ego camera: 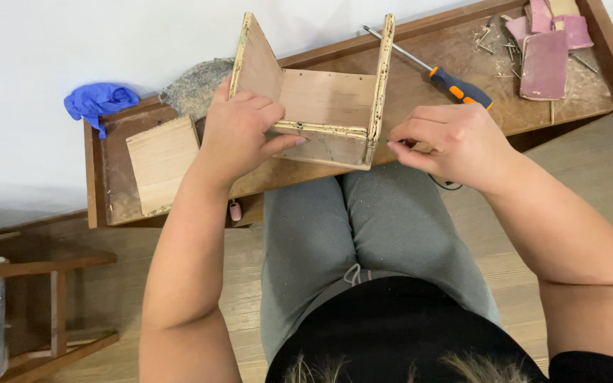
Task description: The person assembles a small wooden box by aligning its panels and securing them with screws. They use a screwdriver to tighten screws at the corners, ensuring the structure is stable.
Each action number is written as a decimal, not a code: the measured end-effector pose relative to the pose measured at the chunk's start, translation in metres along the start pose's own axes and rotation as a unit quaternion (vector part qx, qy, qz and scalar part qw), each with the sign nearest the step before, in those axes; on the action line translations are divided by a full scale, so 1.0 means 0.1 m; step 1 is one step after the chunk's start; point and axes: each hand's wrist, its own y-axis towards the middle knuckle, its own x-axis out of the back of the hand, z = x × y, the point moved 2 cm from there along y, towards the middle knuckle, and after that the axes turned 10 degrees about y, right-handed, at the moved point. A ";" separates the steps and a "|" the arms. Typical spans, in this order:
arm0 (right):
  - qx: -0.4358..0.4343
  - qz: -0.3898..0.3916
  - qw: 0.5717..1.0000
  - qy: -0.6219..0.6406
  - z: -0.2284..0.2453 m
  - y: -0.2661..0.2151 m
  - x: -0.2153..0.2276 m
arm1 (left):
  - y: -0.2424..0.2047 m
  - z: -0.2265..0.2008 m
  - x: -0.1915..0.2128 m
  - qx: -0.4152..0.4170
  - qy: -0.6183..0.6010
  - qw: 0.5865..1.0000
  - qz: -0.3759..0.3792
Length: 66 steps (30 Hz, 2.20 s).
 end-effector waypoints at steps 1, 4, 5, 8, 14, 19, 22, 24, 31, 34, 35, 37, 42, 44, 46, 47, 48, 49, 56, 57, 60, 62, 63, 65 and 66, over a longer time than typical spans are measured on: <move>0.002 0.001 1.000 0.001 0.05 0.05 0.00 | 0.01 -0.01 -0.02 0.002 0.001 1.000 0.000; -0.004 0.019 1.000 -0.012 0.16 0.16 0.00 | 0.00 -0.02 -0.03 0.009 0.001 1.000 0.003; -0.030 0.030 0.999 0.013 0.16 0.19 0.02 | 0.01 -0.01 -0.02 0.009 -0.002 1.000 0.001; -0.074 0.040 0.992 0.089 0.11 0.27 0.07 | 0.00 -0.01 -0.06 0.013 0.002 1.000 -0.006; -0.027 0.091 0.962 0.257 -0.22 0.27 0.08 | 0.10 -0.06 0.11 -0.006 0.024 1.000 -0.019; 0.010 0.118 0.941 0.317 -0.53 0.31 -0.05 | 0.16 -0.13 0.30 -0.005 0.036 0.999 -0.039; 0.025 0.116 0.938 0.326 -0.85 0.36 -0.17 | 0.26 -0.03 0.35 0.012 0.011 1.000 -0.012; -0.005 0.096 0.925 0.367 -0.95 0.18 -0.25 | 0.22 -0.13 0.35 -0.005 -0.056 0.997 0.050; -0.081 0.060 0.929 0.355 -0.96 -0.08 -0.32 | 0.21 -0.14 0.21 -0.006 -0.048 0.998 0.026; -0.081 0.062 0.938 0.332 -0.96 -0.09 -0.37 | 0.20 -0.15 0.29 -0.002 -0.034 0.999 0.032; -0.081 0.056 0.929 0.358 -1.00 -0.07 -0.39 | 0.22 -0.15 0.33 0.002 -0.045 0.997 0.061; -0.083 0.054 0.918 0.385 -1.04 -0.03 -0.42 | 0.24 -0.12 0.38 0.011 -0.058 0.994 0.090; -0.101 0.049 0.924 0.365 -1.19 -0.10 -0.51 | 0.23 -0.13 0.29 0.001 -0.071 0.996 0.056; -0.098 0.038 0.927 0.360 -1.18 -0.08 -0.55 | 0.23 -0.13 0.27 0.000 -0.051 0.998 0.042; -0.103 0.029 0.929 0.354 -1.16 -0.07 -0.56 | 0.23 -0.11 0.27 -0.002 -0.039 0.999 0.028; -0.115 0.027 0.930 0.347 -1.15 -0.10 -0.55 | 0.22 -0.12 0.27 -0.002 -0.046 0.998 0.033; -0.127 0.026 0.931 0.341 -1.15 -0.13 -0.55 | 0.22 -0.13 0.24 -0.002 -0.052 0.998 0.037; -0.138 0.026 0.931 0.336 -1.13 -0.10 -0.53 | 0.20 -0.11 0.26 -0.006 -0.064 0.997 0.036; -0.198 0.042 0.940 0.274 -1.08 -0.11 0.08 | 0.22 -0.07 0.25 -0.027 -0.010 0.999 0.015; -0.253 0.020 0.946 0.203 -1.17 -0.21 0.23 | 0.18 -0.12 0.22 -0.011 0.009 1.000 0.014; -0.337 -0.099 0.935 0.047 -1.48 -0.38 0.79 | 0.18 -0.12 0.32 -0.024 -0.016 0.998 0.049; -0.357 -0.010 0.929 -0.096 -1.93 -0.53 0.93 | 0.17 -0.12 0.30 -0.022 -0.019 0.998 0.052; -0.366 0.086 0.899 -0.223 -2.15 -0.61 1.00 | 0.17 -0.11 0.29 -0.011 -0.018 0.998 0.061; -0.413 0.111 0.862 -0.273 -2.26 -0.58 0.98 | 0.19 -0.12 0.33 -0.010 -0.015 0.997 0.070; -0.450 0.142 0.823 -0.315 -2.32 -0.58 0.96 | 0.17 -0.13 0.34 0.001 -0.008 0.996 0.084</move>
